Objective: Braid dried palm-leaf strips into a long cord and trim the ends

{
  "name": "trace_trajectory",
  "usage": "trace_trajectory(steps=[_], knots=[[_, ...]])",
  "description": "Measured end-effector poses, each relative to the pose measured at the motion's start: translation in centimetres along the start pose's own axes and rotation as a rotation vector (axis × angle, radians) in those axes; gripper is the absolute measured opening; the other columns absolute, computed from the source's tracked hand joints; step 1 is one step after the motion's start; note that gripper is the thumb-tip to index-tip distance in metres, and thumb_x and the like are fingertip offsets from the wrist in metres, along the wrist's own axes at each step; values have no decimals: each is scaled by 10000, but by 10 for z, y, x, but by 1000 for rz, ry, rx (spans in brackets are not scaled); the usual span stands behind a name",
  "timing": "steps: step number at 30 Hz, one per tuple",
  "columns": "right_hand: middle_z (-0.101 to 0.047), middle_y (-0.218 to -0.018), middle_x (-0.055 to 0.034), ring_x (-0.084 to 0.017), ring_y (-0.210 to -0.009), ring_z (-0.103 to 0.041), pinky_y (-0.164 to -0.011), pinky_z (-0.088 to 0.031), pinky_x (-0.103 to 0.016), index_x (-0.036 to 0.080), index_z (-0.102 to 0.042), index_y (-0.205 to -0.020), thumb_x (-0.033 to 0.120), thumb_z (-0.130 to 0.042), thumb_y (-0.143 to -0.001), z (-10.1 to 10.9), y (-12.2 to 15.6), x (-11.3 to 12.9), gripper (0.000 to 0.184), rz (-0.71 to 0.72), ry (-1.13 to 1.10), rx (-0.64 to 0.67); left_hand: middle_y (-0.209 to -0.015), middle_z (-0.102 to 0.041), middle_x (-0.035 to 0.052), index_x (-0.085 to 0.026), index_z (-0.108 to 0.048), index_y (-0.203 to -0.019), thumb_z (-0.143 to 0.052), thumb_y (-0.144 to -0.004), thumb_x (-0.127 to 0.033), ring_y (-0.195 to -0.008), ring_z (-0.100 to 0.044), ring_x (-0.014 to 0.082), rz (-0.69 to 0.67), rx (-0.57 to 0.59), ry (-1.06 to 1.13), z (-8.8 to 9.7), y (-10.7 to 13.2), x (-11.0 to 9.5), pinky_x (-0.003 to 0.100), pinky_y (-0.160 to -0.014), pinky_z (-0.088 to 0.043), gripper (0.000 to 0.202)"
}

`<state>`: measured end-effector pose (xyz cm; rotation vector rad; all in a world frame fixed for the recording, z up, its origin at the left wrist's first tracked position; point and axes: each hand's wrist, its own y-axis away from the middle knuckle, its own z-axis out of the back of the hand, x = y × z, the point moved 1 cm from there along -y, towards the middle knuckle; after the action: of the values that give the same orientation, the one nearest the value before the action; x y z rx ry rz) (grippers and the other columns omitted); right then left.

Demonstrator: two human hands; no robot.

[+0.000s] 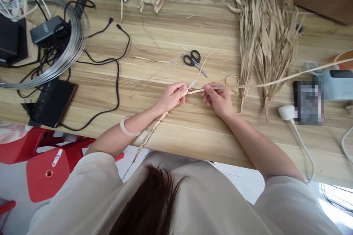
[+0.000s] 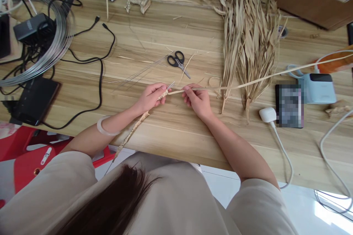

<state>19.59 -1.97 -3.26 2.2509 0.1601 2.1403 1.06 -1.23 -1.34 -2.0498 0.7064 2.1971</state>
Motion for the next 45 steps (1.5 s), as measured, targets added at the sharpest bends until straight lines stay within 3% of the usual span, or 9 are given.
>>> trace_trajectory(steps=[9, 19, 32, 45], knots=[[-593, -554, 22, -51, -384, -473, -324, -342, -167, 172, -593, -700, 511, -668, -753, 0, 0, 1, 351, 2, 14, 4, -479, -506, -52, -125, -635, -923, -527, -860, -316, -385, -383, 33, -30, 12, -70, -1, 0, -1, 174, -416, -270, 228], [-597, -565, 16, -53, -393, -482, -319, -347, -166, 165, -596, -695, 513, -679, -740, -1, 1, 2, 361, 0, -3, -9, -447, -503, -34, -98, -633, -892, -428, -868, -212, -348, -338, 38, 80, -10, 22, -3, 2, -8, 175, -379, -232, 235], [-598, -571, 21, -53, -398, -485, -320, -352, -163, 177, -593, -714, 518, -673, -744, -1, 0, 1, 352, 5, 8, -11, -466, -527, -21, -124, -566, -719, -457, -855, -217, -350, -358, 29, 70, -35, 12, -3, 1, -6, 167, -378, -250, 198], [-600, -564, 15, -53, -389, -490, -311, -349, -164, 163, -606, -704, 475, -688, -750, -1, 0, 1, 326, 13, -36, -9, -477, -524, -25, -126, -556, -712, -450, -860, -195, -365, -379, 29, 68, -25, -2, -3, 2, -7, 162, -391, -269, 194]])
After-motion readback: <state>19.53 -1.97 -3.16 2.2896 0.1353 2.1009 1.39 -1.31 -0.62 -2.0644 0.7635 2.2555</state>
